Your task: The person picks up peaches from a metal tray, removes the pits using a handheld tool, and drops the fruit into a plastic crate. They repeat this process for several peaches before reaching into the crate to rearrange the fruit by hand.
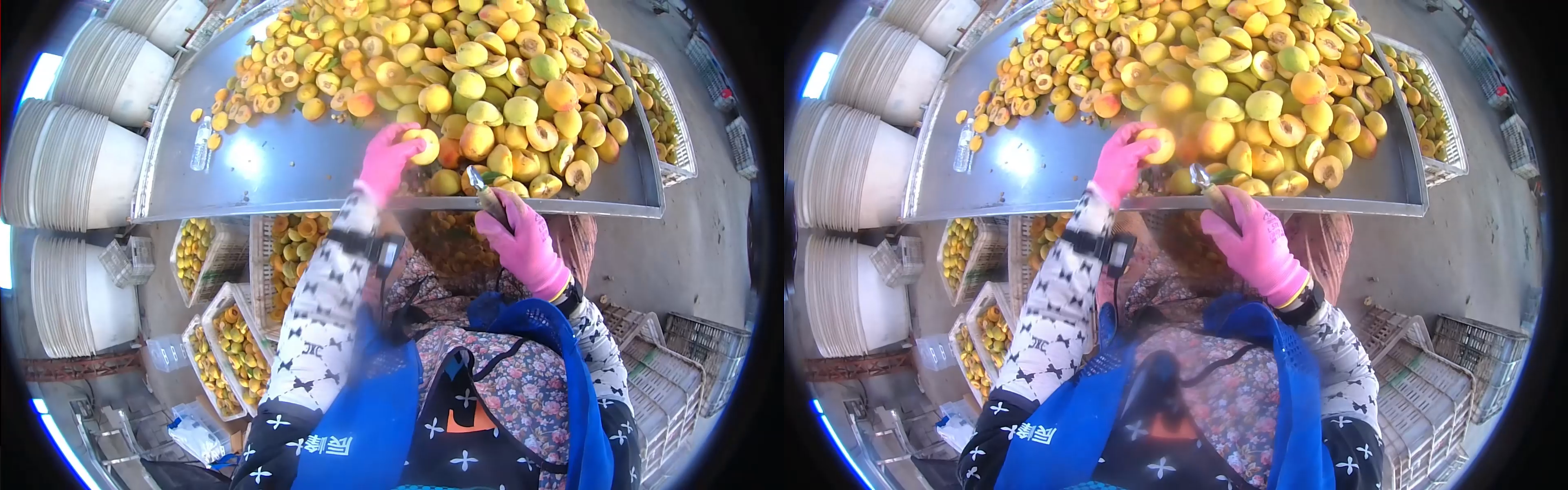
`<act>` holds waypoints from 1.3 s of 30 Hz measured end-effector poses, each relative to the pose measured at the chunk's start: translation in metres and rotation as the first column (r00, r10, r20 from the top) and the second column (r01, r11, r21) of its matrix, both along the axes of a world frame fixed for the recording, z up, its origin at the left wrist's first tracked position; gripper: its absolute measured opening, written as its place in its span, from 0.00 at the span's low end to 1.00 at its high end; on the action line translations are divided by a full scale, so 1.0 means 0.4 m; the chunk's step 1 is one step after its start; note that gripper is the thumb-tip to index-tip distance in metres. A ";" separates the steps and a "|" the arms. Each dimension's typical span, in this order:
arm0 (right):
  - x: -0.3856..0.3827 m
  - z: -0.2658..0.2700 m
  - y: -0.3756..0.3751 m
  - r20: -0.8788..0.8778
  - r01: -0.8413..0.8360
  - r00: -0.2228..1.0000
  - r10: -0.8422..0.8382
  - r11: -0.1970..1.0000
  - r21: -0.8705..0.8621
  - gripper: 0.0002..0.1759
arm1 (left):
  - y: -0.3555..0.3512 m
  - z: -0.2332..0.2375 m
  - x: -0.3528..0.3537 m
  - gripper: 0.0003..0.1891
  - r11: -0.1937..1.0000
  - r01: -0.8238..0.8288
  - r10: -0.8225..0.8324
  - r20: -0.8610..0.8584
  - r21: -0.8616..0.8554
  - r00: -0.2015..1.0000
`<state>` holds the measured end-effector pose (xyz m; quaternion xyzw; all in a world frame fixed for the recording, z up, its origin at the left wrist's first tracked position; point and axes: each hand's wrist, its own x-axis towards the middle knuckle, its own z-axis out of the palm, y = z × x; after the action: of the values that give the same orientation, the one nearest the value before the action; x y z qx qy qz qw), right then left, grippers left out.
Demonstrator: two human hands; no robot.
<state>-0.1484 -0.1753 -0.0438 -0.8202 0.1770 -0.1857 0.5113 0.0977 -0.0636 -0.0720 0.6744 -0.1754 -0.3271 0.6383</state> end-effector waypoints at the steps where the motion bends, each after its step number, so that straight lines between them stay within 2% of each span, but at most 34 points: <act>1: 0.009 0.005 0.007 0.053 0.015 0.999 -0.013 0.999 -0.041 0.23 | 0.019 0.019 -0.012 0.21 0.986 0.020 -0.041 -0.123 -0.167 0.992; 3: 0.026 -0.005 0.023 0.200 0.016 0.980 0.018 0.986 -0.166 0.24 | 0.047 0.063 -0.075 0.21 0.948 0.045 -0.091 -0.132 -0.314 0.987; 5: 0.039 0.002 0.034 0.153 0.001 0.987 0.043 0.961 -0.278 0.24 | 0.066 0.090 -0.143 0.23 0.904 0.063 -0.144 -0.161 -0.423 0.976; 6: 0.043 0.004 0.041 0.126 -0.011 0.991 0.055 0.943 -0.332 0.25 | 0.060 0.098 -0.174 0.24 0.869 -0.015 -0.125 -0.249 -0.494 0.960; 7: 0.048 -0.008 0.052 0.216 0.032 0.975 0.052 0.928 -0.370 0.25 | 0.049 0.105 -0.207 0.24 0.827 -0.101 -0.112 -0.338 -0.553 0.934; 8: 0.046 -0.020 0.061 0.196 0.027 0.980 0.047 0.934 -0.357 0.25 | 0.040 0.108 -0.234 0.24 0.777 -0.190 -0.107 -0.423 -0.600 0.900; 9: 0.041 -0.029 0.069 0.177 0.022 0.983 0.042 0.937 -0.347 0.25 | 0.035 0.107 -0.252 0.23 0.846 -0.144 0.019 -0.242 -0.513 0.970; 10: 0.038 -0.032 0.072 0.160 0.020 0.986 0.036 0.941 -0.338 0.25 | 0.043 0.096 -0.257 0.22 0.893 -0.091 0.061 -0.082 -0.441 0.995; 12: 0.026 -0.014 0.070 0.070 -0.021 0.996 0.052 0.923 -0.384 0.25 | 0.055 0.079 -0.263 0.20 0.966 -0.021 0.087 0.248 -0.258 0.965; 14: 0.014 0.008 0.069 0.006 -0.041 0.999 0.048 0.898 -0.439 0.25 | 0.057 0.096 -0.281 0.19 0.962 0.022 0.062 0.295 -0.272 0.954; 16: 0.021 0.024 0.063 -0.021 -0.043 0.999 0.038 0.855 -0.516 0.24 | 0.051 0.119 -0.292 0.18 0.944 0.025 0.036 0.178 -0.328 0.983; 18: 0.018 0.007 0.065 -0.068 -0.072 0.997 0.040 0.819 -0.569 0.21 | 0.053 0.128 -0.295 0.17 0.914 -0.034 -0.010 -0.106 -0.404 0.994; 19: 0.017 -0.002 0.068 -0.093 -0.088 0.995 0.040 0.802 -0.591 0.19 | 0.053 0.132 -0.300 0.17 0.906 -0.082 0.002 -0.190 -0.415 0.982; 21: 0.014 -0.011 0.073 -0.126 -0.123 0.990 0.065 0.839 -0.530 0.16 | 0.057 0.137 -0.312 0.18 0.888 -0.185 0.025 -0.359 -0.420 0.933; 22: 0.013 -0.014 0.076 -0.141 -0.139 0.987 0.078 0.855 -0.500 0.14 | 0.058 0.137 -0.314 0.18 0.891 -0.178 0.033 -0.329 -0.418 0.944; 24: 0.004 -0.013 0.102 -0.060 -0.114 0.993 0.099 0.920 -0.375 0.14 | 0.057 0.140 -0.314 0.17 0.894 -0.164 0.051 -0.270 -0.417 0.962; 27: 0.006 -0.005 0.123 0.121 -0.122 0.983 0.140 0.983 -0.140 0.13 | 0.058 0.160 -0.317 0.16 0.881 -0.143 0.015 -0.276 -0.451 0.961; 29: 0.002 -0.011 0.132 0.234 -0.160 0.961 0.151 0.987 0.020 0.11 | 0.043 0.185 -0.327 0.13 0.915 -0.206 0.152 -0.176 -0.346 0.973; 31: 0.012 0.008 0.143 0.012 -0.182 0.982 0.189 0.922 0.341 0.11 | 0.028 0.182 -0.331 0.13 0.914 -0.270 0.254 -0.092 -0.302 0.963; 33: 0.010 0.006 0.144 -0.069 -0.165 0.976 0.208 0.904 0.395 0.11 | 0.020 0.159 -0.332 0.16 0.888 -0.338 0.342 -0.044 -0.312 0.939; 35: 0.002 -0.011 0.139 -0.010 -0.166 0.985 0.170 0.968 0.187 0.12 | 0.041 0.144 -0.295 0.19 0.959 -0.172 0.142 -0.144 -0.225 0.979; 36: 0.001 -0.022 0.141 0.005 -0.147 0.989 0.148 0.976 0.163 0.12 | 0.049 0.137 -0.284 0.20 0.978 -0.084 0.045 -0.202 -0.189 0.978; 38: -0.001 -0.040 0.152 0.042 -0.117 0.993 0.112 0.986 0.123 0.11 | 0.055 0.132 -0.288 0.21 0.985 -0.109 0.064 -0.306 -0.132 0.950; 39: -0.001 -0.039 0.154 -0.005 -0.119 0.993 0.121 0.983 0.140 0.09 | 0.055 0.131 -0.286 0.21 0.988 -0.115 0.071 -0.352 -0.105 0.933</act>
<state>-0.1489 -0.1138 -0.0596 -0.7930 0.1431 -0.1364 0.5763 -0.0167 -0.0418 -0.0198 0.5728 -0.0479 -0.3987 0.7146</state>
